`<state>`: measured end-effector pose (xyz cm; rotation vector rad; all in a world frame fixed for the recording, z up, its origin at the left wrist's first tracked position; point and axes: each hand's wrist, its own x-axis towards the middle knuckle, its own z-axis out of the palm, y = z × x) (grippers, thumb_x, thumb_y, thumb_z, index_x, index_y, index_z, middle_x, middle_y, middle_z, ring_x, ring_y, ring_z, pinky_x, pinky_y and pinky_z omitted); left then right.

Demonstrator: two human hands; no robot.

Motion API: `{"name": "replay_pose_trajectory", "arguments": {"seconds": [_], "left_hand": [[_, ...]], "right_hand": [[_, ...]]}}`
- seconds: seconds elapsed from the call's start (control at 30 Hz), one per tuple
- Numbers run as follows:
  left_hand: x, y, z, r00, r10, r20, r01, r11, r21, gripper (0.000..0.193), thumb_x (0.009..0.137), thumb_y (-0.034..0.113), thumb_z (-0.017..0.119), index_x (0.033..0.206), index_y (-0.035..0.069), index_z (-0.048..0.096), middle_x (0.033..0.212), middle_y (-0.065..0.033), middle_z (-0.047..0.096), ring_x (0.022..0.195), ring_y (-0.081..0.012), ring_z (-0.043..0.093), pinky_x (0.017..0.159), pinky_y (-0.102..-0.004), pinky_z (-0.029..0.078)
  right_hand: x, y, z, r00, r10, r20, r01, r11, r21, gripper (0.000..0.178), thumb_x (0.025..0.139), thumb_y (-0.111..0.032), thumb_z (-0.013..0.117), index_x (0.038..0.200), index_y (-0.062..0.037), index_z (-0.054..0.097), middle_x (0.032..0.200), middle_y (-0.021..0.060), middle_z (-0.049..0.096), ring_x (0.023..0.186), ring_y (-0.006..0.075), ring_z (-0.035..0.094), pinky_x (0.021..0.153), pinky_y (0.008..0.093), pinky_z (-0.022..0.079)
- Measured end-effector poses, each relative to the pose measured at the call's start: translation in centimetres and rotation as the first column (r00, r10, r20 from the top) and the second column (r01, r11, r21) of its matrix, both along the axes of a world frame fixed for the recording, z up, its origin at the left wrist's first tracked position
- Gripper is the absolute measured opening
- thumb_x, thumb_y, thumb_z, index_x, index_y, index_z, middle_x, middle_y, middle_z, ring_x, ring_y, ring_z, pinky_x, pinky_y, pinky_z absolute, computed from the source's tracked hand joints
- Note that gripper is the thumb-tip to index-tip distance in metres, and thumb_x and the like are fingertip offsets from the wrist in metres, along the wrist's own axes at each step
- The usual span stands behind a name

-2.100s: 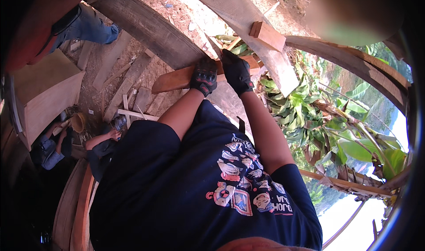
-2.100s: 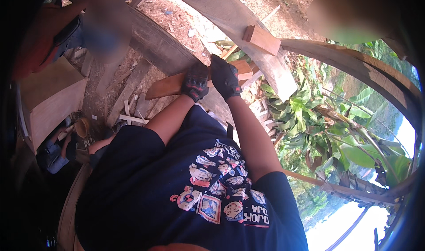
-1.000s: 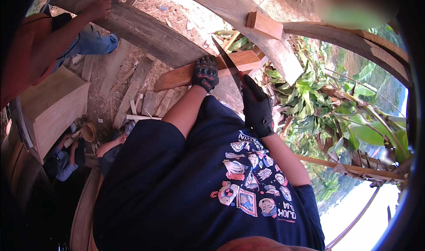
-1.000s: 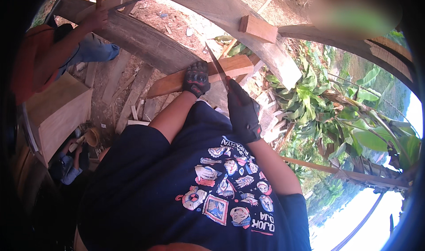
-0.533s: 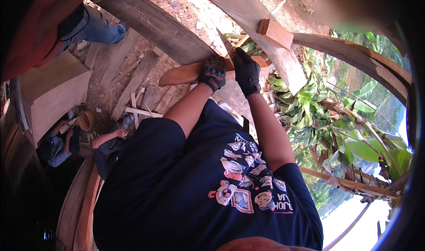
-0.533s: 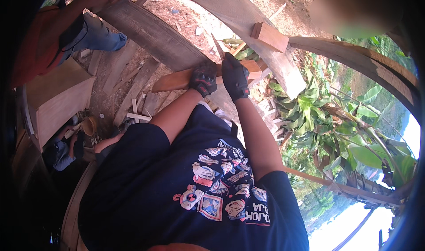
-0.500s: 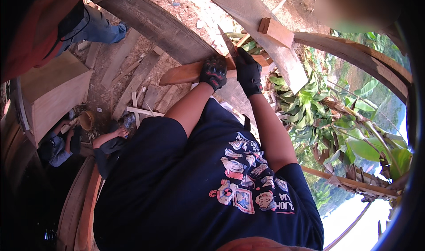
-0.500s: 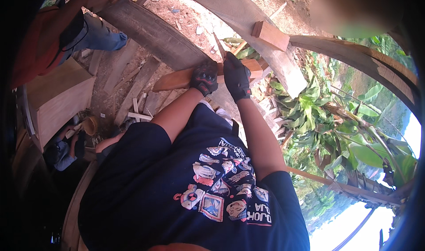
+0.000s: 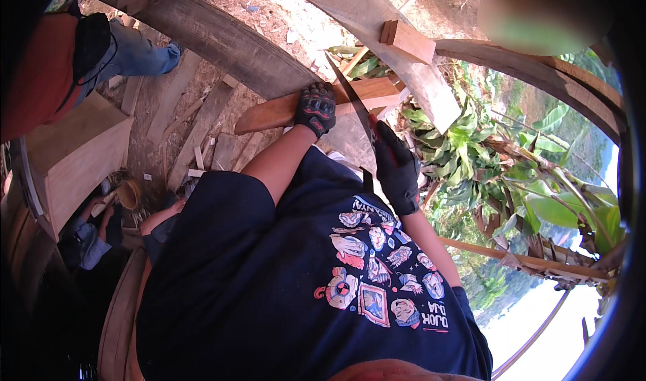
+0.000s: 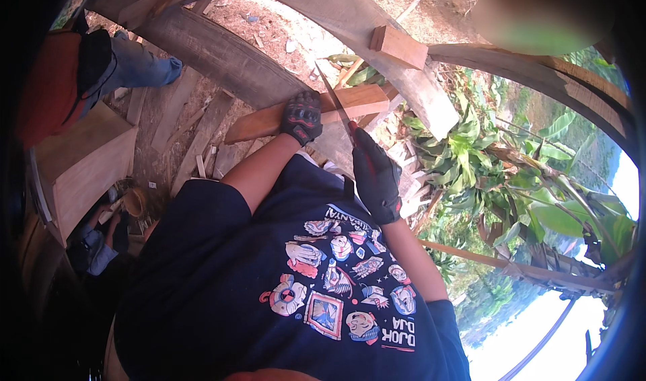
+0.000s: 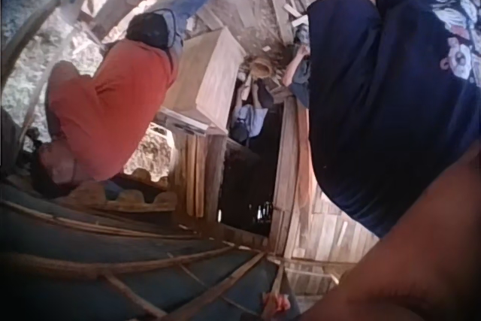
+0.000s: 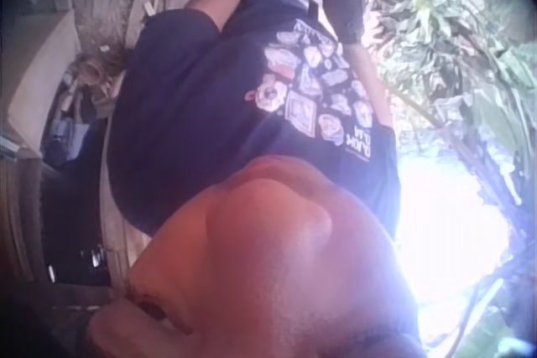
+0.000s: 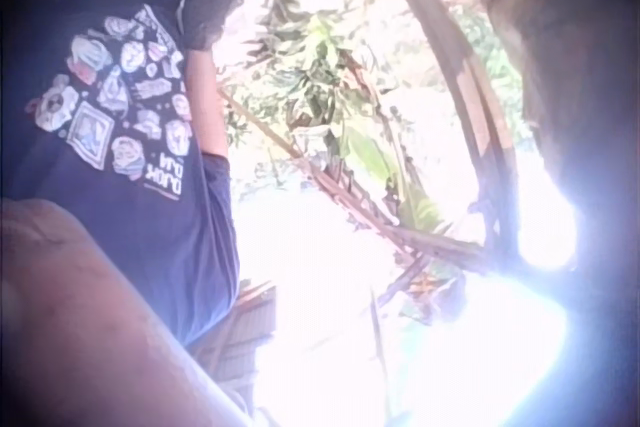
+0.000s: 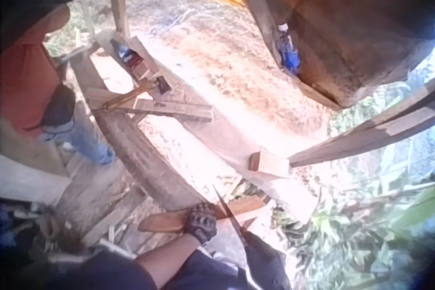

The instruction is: The person uses a hand saw to cut a small wooden block resting on a larger wooden beam. They hold the block steady with their left hand while sawing with their right hand. The person completes the cut and separates the block from the beam.

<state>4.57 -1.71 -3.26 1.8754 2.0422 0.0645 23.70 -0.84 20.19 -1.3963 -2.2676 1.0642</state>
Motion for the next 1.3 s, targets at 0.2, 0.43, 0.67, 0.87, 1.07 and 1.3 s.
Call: {"name": "replay_pose_trajectory", "arguments": {"seconds": [0.2,0.43,0.67,0.87,1.07,1.3], "left_hand": [[0.6,-0.2,0.2,1.0,-0.001,-0.016,0.002,0.999,0.048,0.057,0.097,0.027,0.058,0.144,-0.004,0.063,0.141,-0.0263,0.067,0.131,-0.0392,0.064,0.112,-0.0541,0.048],[0.6,0.2,1.3,0.998,0.05,-0.045,-0.047,0.997,0.067,0.048,0.085,0.024,0.069,0.128,0.002,0.065,0.128,-0.0208,0.068,0.121,-0.0363,0.066,0.102,-0.0485,0.054],[0.1,0.1,0.5,0.998,0.059,0.026,-0.059,0.998,-0.006,0.043,0.086,0.026,0.067,0.123,0.004,0.066,0.121,-0.0172,0.07,0.115,-0.0321,0.069,0.099,-0.0469,0.054],[0.7,-0.4,0.1,0.994,0.054,-0.096,-0.042,0.992,0.116,0.044,0.086,0.027,0.067,0.123,0.003,0.067,0.122,-0.0181,0.07,0.116,-0.034,0.068,0.099,-0.0472,0.054],[-0.1,0.7,1.0,0.997,0.034,0.063,-0.03,0.997,-0.07,0.046,0.087,0.026,0.068,0.127,0.002,0.067,0.124,-0.02,0.069,0.117,-0.0346,0.068,0.099,-0.0488,0.055],[0.0,0.6,0.6,0.997,0.074,0.035,-0.071,0.993,-0.098,0.059,0.085,0.028,0.07,0.137,0.001,0.061,0.131,-0.0208,0.067,0.123,-0.0327,0.067,0.103,-0.047,0.054]], "right_hand": [[-6.6,6.0,-8.9,0.994,-0.09,0.062,0.095,0.992,-0.08,0.036,0.108,-0.019,0.066,0.143,-0.0108,0.072,0.129,0.0232,0.077,0.121,0.0326,0.076,0.098,0.0402,0.058],[-3.1,2.8,-4.7,0.954,-0.296,0.057,0.3,0.916,-0.266,0.036,0.106,-0.013,0.065,0.141,-0.0048,0.071,0.13,0.0188,0.078,0.119,0.0352,0.076,0.1,0.0422,0.06],[1.2,-2.8,4.3,0.976,-0.162,0.144,0.193,0.954,-0.229,0.038,0.109,-0.005,0.063,0.146,-0.0049,0.067,0.147,0.0099,0.072,0.127,0.0279,0.074,0.103,0.0366,0.06],[-3.2,2.4,-5.9,0.99,-0.14,0.016,0.141,0.98,-0.144,0.038,0.107,-0.016,0.066,0.144,-0.0086,0.07,0.129,0.02,0.078,0.117,0.0354,0.077,0.098,0.0432,0.06],[-4.9,6.4,-10.6,0.996,-0.046,0.074,0.038,0.994,0.107,0.036,0.107,-0.018,0.065,0.142,-0.0104,0.071,0.12,0.0216,0.079,0.11,0.0396,0.077,0.092,0.0453,0.061],[2.7,-3.3,4.3,0.964,-0.245,0.104,0.264,0.931,-0.25,0.039,0.11,-0.013,0.064,0.149,-0.008,0.067,0.142,0.0145,0.074,0.127,0.0261,0.073,0.104,0.0368,0.058]]}}
